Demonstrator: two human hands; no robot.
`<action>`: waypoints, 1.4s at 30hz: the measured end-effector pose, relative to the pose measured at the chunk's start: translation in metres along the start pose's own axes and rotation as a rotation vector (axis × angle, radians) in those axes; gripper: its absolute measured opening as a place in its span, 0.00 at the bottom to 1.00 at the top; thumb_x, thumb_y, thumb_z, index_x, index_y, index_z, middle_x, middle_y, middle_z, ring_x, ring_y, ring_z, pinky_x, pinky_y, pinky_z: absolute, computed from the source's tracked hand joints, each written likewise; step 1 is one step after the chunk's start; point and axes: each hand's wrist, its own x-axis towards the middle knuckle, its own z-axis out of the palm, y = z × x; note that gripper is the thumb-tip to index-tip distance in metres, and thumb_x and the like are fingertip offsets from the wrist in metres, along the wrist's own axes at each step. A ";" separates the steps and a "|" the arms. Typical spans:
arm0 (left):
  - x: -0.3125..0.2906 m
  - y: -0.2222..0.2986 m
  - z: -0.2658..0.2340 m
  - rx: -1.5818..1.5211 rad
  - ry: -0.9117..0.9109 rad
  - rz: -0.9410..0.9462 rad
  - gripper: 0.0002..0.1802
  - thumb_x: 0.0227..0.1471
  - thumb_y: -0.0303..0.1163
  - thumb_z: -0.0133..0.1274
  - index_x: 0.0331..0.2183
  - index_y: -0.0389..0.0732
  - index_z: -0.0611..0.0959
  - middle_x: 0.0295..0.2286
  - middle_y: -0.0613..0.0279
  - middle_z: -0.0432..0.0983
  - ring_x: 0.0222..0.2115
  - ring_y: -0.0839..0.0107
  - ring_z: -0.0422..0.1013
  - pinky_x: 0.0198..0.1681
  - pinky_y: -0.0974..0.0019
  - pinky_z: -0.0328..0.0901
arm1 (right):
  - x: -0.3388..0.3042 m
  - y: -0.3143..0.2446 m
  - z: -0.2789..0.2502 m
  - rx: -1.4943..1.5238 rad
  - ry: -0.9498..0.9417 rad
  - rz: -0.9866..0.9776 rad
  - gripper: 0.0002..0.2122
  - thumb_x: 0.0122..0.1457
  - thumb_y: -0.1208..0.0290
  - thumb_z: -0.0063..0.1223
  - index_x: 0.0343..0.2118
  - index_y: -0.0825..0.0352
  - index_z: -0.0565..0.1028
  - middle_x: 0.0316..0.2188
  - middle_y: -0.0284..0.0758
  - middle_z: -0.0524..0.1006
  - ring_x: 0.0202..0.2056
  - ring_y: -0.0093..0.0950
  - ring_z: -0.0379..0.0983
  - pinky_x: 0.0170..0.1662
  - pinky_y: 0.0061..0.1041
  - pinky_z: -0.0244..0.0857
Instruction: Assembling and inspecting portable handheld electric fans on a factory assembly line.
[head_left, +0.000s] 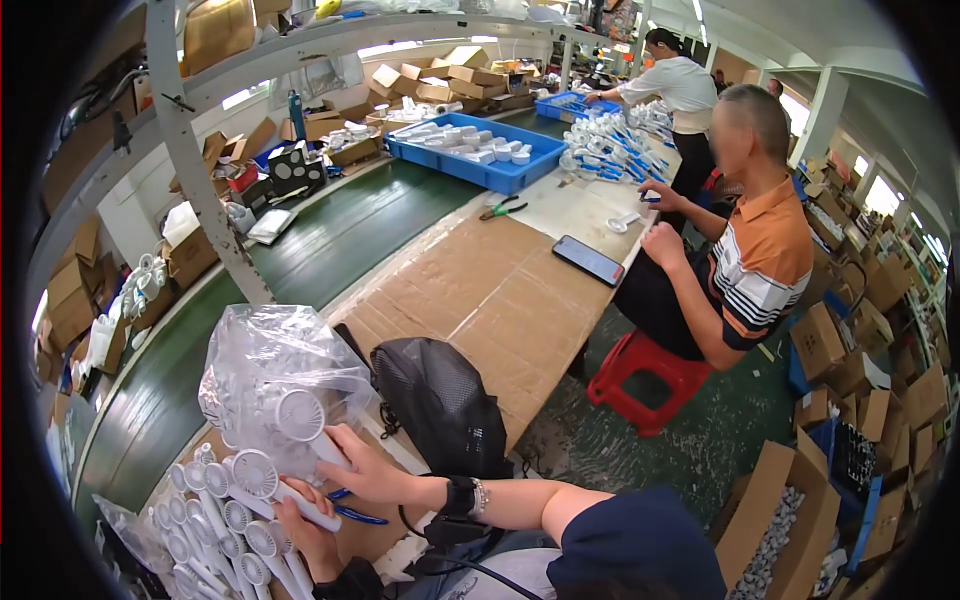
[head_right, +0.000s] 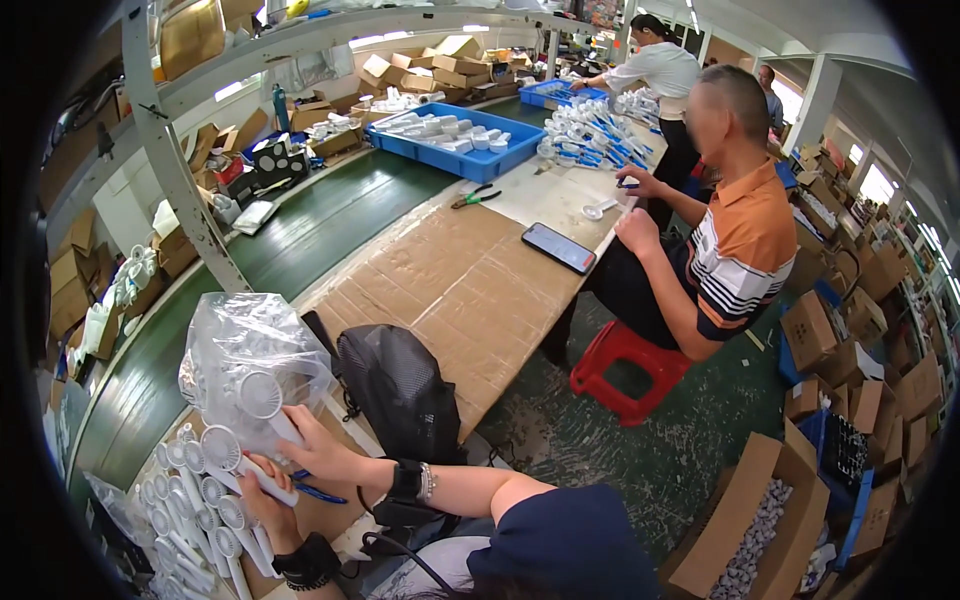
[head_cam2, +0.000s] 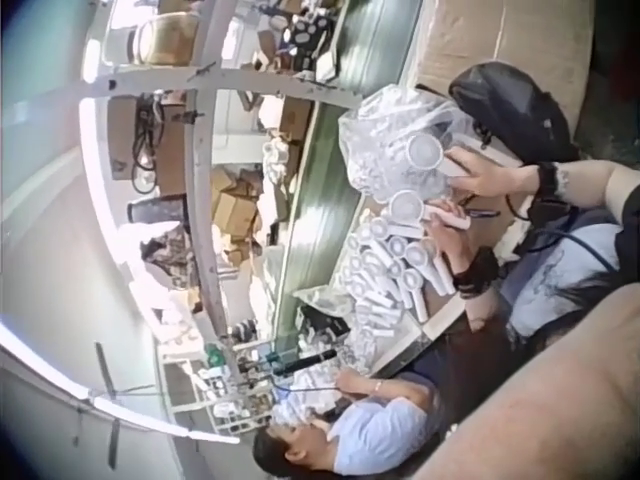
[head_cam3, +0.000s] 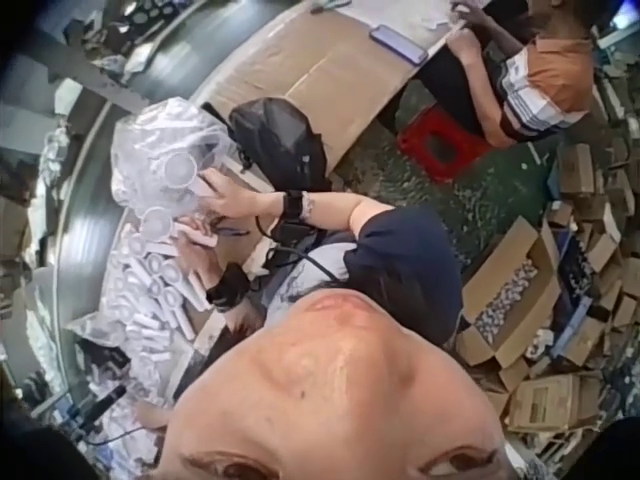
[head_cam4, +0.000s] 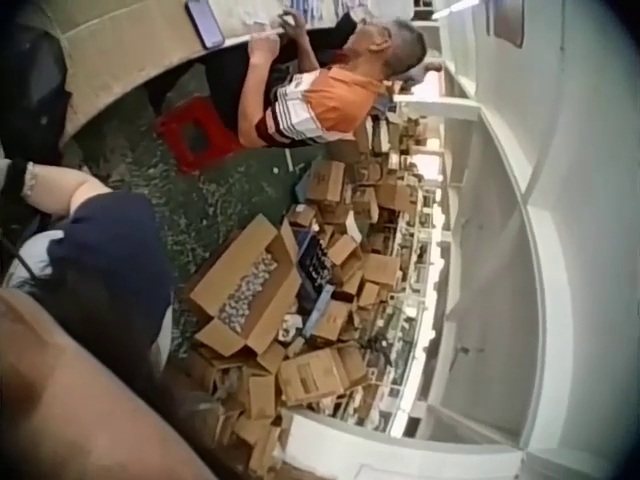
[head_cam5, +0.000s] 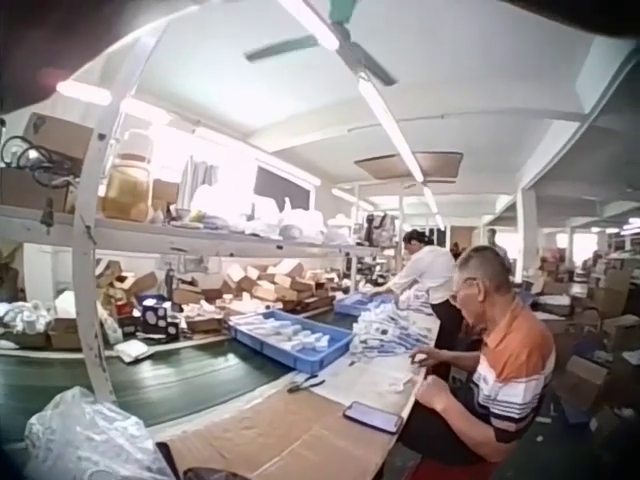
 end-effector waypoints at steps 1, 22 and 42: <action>0.002 -0.002 0.000 0.002 -0.001 0.017 0.20 0.52 0.38 0.39 0.45 0.38 0.61 0.23 0.63 0.60 0.17 0.77 0.58 0.16 0.75 0.56 | -0.001 0.001 -0.005 0.022 -0.022 0.081 0.12 0.56 0.73 0.41 0.42 0.70 0.60 0.33 0.32 0.65 0.32 0.19 0.64 0.36 0.19 0.59; 0.002 0.010 0.004 -0.040 -0.018 -0.089 0.23 0.50 0.33 0.39 0.47 0.35 0.59 0.25 0.60 0.62 0.20 0.74 0.61 0.22 0.72 0.59 | 0.002 -0.009 -0.008 0.276 -0.195 0.443 0.10 0.56 0.72 0.37 0.36 0.71 0.67 0.31 0.33 0.70 0.29 0.17 0.65 0.33 0.16 0.61; -0.003 0.012 -0.006 -0.105 -0.130 -0.119 0.16 0.52 0.30 0.36 0.43 0.35 0.60 0.25 0.61 0.62 0.21 0.77 0.61 0.23 0.73 0.60 | -0.005 -0.008 -0.005 0.261 -0.189 0.427 0.13 0.53 0.74 0.39 0.41 0.73 0.65 0.32 0.35 0.70 0.29 0.18 0.65 0.35 0.18 0.60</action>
